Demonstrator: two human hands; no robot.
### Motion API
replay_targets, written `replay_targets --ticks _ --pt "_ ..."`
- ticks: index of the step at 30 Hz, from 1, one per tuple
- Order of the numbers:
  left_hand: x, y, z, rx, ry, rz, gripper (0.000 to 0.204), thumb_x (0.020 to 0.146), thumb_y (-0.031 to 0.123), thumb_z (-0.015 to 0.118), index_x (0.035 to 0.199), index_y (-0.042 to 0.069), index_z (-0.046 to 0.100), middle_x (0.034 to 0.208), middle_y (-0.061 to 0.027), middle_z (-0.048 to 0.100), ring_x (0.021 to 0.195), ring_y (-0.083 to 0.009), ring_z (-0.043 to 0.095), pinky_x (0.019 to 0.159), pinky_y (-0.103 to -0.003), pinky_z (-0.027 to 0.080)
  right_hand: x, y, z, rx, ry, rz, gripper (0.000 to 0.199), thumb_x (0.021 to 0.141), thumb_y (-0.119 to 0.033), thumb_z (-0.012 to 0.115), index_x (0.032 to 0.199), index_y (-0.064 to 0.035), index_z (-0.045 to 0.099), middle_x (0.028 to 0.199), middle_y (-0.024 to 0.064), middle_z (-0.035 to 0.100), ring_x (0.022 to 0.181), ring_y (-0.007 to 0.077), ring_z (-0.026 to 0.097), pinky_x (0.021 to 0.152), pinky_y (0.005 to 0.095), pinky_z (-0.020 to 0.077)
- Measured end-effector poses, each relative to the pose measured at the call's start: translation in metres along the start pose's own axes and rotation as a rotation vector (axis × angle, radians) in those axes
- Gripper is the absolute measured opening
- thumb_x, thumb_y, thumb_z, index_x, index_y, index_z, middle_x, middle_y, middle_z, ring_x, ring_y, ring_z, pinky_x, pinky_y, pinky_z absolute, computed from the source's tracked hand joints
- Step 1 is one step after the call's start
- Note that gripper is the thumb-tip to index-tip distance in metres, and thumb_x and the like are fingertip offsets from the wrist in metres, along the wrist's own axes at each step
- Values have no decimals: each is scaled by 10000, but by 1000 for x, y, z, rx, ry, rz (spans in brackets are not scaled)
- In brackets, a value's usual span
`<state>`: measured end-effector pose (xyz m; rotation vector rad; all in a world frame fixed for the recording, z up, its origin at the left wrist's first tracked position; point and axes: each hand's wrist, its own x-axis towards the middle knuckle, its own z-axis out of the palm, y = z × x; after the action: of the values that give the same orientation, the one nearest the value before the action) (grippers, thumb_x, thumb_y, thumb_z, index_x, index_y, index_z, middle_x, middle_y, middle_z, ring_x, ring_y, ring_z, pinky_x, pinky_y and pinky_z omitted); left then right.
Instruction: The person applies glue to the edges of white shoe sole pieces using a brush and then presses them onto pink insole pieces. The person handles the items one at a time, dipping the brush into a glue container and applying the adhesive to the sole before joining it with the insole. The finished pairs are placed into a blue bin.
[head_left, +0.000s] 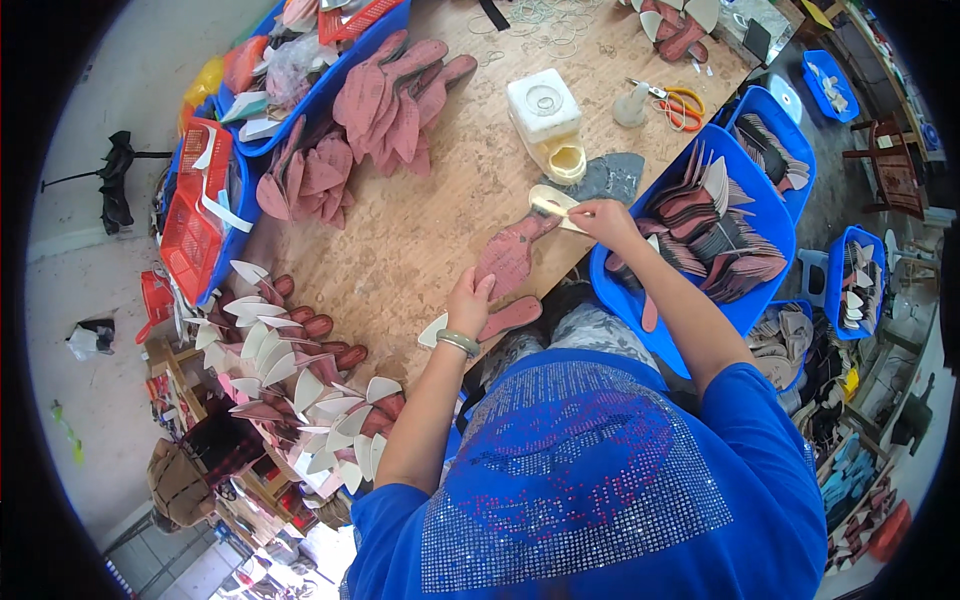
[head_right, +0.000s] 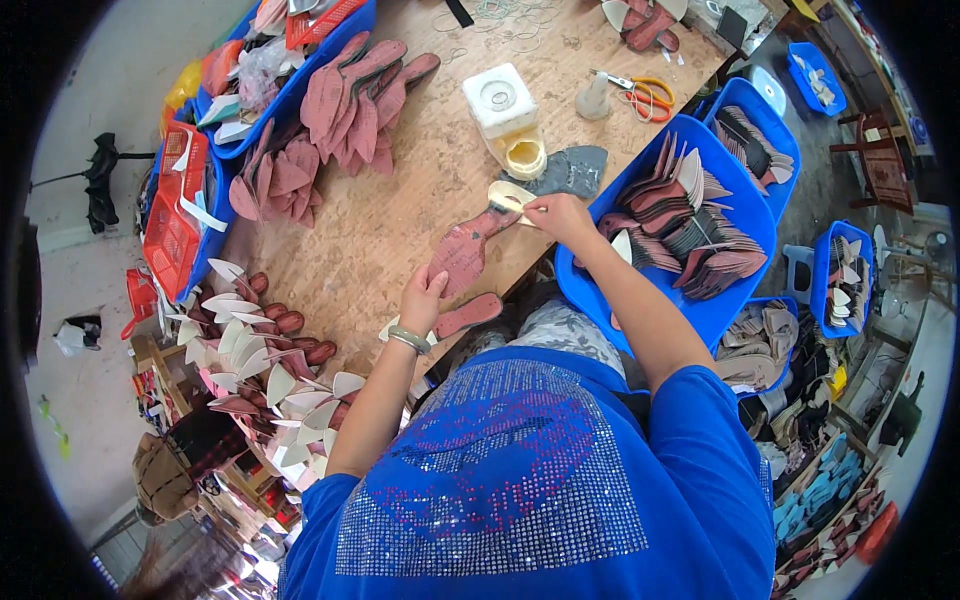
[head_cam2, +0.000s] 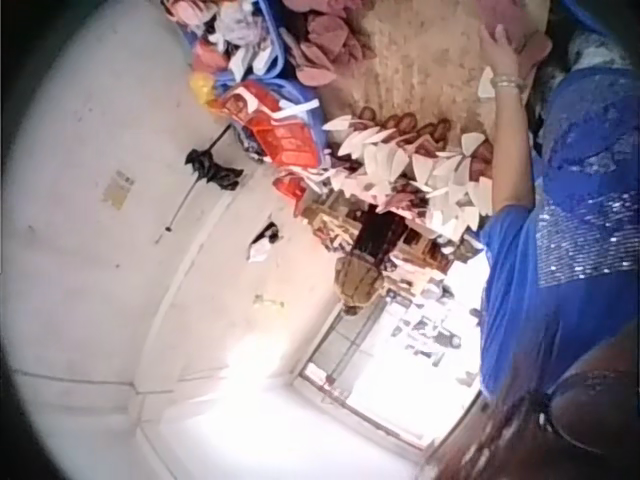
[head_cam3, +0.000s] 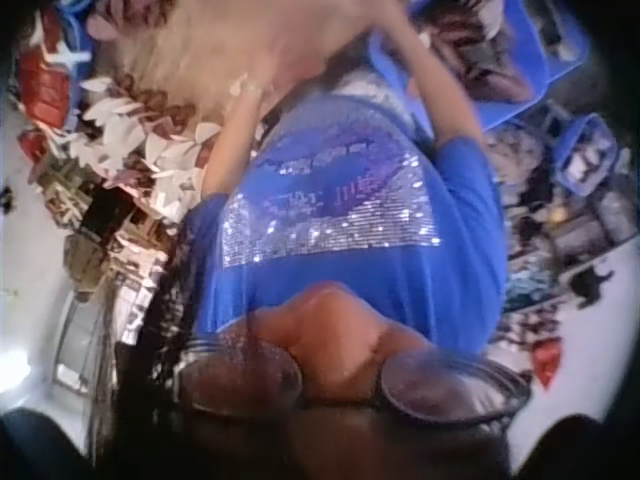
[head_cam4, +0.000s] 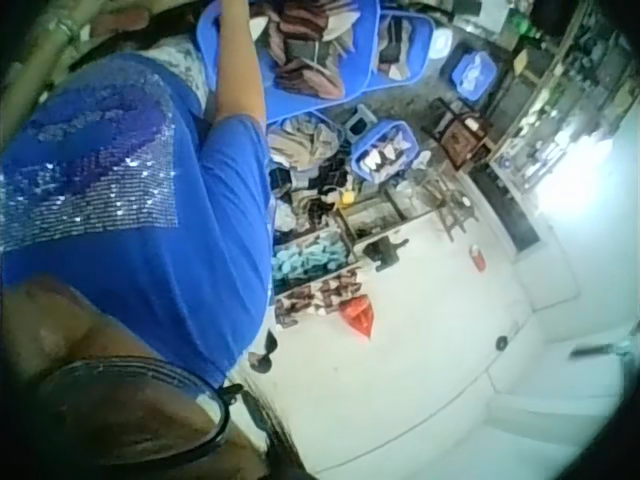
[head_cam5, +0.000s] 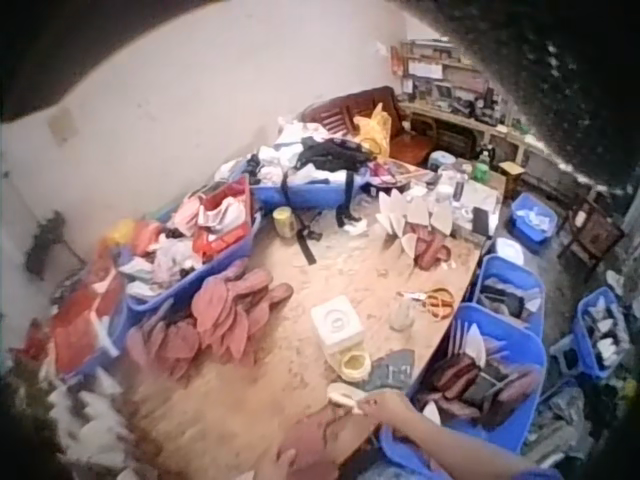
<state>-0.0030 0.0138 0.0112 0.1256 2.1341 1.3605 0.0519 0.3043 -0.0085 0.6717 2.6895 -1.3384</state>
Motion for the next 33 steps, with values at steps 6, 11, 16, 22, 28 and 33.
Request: replay_targets --ticks 6,11,16,22,28,33 --pt "-1 8 5 -461 -32 -332 260 942 174 542 1159 44 483 870 -18 580 630 -54 453 535 -204 383 -25 12 -1 -89 38 136 228 785 -275 629 931 -132 730 779 151 680 701 304 656 649 376 514" --pt "-1 -2 14 -273 18 -140 465 917 215 584 1292 35 376 1018 -46 585 745 -111 536 566 -284 440 -46 -10 -23 349 -48 247 239 793 -258 658 954 -94 723 724 138 675 613 224 648 604 351 496" --pt "2 10 -3 263 -164 -50 482 889 276 586 1255 -12 460 1042 -188 640 901 -299 636 781 -370 475 2 -15 -47 -130 308 -47 212 816 -276 606 879 -115 729 716 136 666 637 272 657 584 382 516" --pt "5 22 -8 126 -257 -482 397 924 355 482 758 15 602 580 -82 568 484 -195 515 478 -335 408 56 -24 -46 -585 152 -226 190 788 -229 556 727 -97 679 683 128 652 643 294 653 593 416 527" --pt "-5 28 0 -447 -256 -684 299 929 270 492 712 67 524 535 -4 482 388 -96 346 356 -258 297 54 -19 -50 -646 166 -275 179 794 -220 563 733 -98 679 646 121 633 631 297 649 579 421 522" --pt "-4 31 1 -489 -188 -704 242 915 248 493 757 71 538 558 0 502 416 -82 377 365 -249 300 2 -6 -45 -460 208 -193 199 820 -245 569 771 -109 705 706 159 649 623 315 640 570 419 516"
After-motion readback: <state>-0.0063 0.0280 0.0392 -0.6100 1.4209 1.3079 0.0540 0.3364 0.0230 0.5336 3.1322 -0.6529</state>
